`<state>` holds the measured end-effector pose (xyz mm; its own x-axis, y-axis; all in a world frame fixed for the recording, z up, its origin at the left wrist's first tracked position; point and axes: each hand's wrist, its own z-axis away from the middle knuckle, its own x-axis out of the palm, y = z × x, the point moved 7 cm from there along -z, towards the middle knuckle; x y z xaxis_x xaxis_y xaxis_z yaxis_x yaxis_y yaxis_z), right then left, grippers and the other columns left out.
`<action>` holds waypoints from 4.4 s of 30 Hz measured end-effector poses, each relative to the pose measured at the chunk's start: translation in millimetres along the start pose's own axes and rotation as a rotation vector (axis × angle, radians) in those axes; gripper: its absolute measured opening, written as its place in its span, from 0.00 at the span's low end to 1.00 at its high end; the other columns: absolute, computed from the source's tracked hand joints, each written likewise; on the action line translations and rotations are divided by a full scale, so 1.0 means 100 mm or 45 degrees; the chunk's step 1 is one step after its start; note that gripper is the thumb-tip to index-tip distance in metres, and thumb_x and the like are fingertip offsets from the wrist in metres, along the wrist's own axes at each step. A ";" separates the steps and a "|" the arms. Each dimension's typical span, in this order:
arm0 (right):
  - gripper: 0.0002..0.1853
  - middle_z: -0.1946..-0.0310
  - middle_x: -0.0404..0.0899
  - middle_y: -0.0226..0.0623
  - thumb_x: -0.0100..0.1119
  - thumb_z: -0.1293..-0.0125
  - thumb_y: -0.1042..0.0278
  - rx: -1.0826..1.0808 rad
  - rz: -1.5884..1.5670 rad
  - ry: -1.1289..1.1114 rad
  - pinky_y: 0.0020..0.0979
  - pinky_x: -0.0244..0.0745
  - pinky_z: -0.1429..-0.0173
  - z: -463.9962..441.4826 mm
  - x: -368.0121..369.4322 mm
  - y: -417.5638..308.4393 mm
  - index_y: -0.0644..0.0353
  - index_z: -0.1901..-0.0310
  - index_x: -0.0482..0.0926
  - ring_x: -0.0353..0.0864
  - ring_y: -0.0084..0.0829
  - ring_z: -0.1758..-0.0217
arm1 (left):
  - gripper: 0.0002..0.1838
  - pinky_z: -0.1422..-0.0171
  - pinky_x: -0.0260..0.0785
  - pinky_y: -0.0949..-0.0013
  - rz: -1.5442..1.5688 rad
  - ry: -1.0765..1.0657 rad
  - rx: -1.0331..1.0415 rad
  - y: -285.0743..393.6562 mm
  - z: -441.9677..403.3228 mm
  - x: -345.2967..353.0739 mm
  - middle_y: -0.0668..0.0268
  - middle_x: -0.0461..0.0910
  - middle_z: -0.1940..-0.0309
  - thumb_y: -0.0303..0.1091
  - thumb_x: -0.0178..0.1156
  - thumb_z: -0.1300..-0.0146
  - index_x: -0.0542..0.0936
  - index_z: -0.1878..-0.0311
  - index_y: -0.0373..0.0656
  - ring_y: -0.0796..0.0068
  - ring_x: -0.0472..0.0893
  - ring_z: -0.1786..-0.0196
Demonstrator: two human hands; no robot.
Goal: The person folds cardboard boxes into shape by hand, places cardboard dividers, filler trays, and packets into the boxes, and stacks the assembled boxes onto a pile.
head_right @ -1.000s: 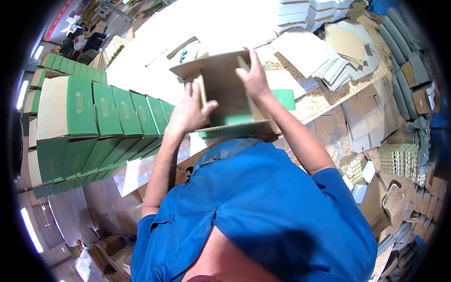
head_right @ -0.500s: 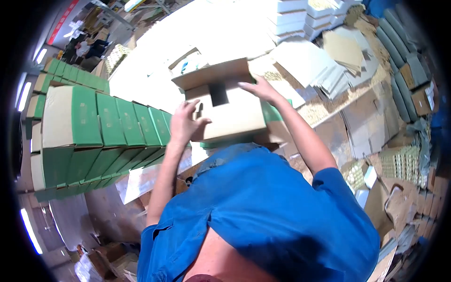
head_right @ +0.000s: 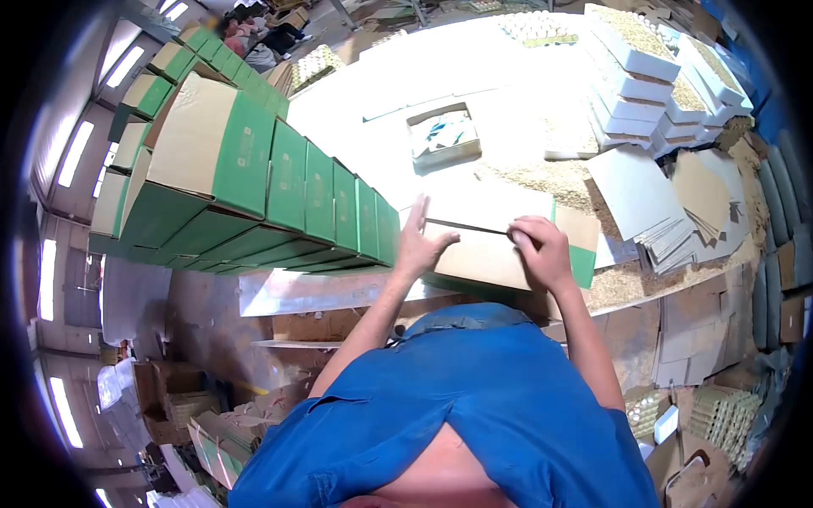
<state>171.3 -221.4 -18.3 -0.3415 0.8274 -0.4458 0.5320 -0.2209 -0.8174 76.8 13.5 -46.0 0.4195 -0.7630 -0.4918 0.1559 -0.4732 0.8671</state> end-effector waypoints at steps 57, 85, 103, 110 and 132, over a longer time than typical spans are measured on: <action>0.18 0.59 0.74 0.53 0.57 0.32 0.69 1.522 -1.065 0.812 0.52 0.88 0.62 -1.52 -0.10 3.83 0.70 0.46 0.68 0.83 0.47 0.62 | 0.25 0.35 0.64 0.64 0.661 -0.293 -0.602 -0.76 0.12 0.15 0.58 0.75 0.44 0.33 0.58 0.34 0.68 0.37 0.34 0.67 0.74 0.43; 0.24 0.45 0.75 0.50 0.55 0.36 0.70 1.855 -1.094 1.328 0.49 0.81 0.53 -1.63 0.19 4.13 0.65 0.39 0.67 0.82 0.47 0.50 | 0.25 0.38 0.65 0.64 0.557 -0.273 -0.610 -0.83 0.11 0.13 0.57 0.78 0.49 0.37 0.59 0.37 0.71 0.41 0.32 0.65 0.76 0.47; 0.13 0.76 0.68 0.38 0.57 0.48 0.55 1.553 -1.092 1.015 0.39 0.61 0.75 -1.39 0.15 3.96 0.54 0.72 0.68 0.66 0.36 0.76 | 0.26 0.39 0.66 0.65 0.597 -0.243 -0.657 -0.94 0.13 0.11 0.58 0.76 0.48 0.37 0.60 0.37 0.70 0.39 0.33 0.66 0.75 0.47; 0.20 0.54 0.76 0.39 0.63 0.49 0.61 1.492 -1.602 0.845 0.49 0.70 0.51 -1.59 0.35 4.74 0.54 0.53 0.73 0.73 0.42 0.52 | 0.24 0.40 0.67 0.65 0.642 -0.317 -0.624 -0.85 0.11 0.15 0.58 0.77 0.49 0.36 0.59 0.37 0.71 0.41 0.33 0.67 0.76 0.47; 0.22 0.49 0.80 0.49 0.60 0.38 0.67 0.807 -1.436 0.220 0.42 0.78 0.36 -1.36 -1.19 1.60 0.68 0.44 0.72 0.82 0.41 0.45 | 0.32 0.29 0.59 0.64 0.684 -0.293 -0.524 -0.77 0.03 0.19 0.55 0.73 0.39 0.33 0.57 0.38 0.63 0.31 0.34 0.65 0.71 0.37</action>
<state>402.7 -284.6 -46.8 -0.2286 0.7605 0.6077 -0.4520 0.4699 -0.7582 69.6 34.1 -122.4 0.3411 -0.9389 0.0471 0.3243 0.1645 0.9315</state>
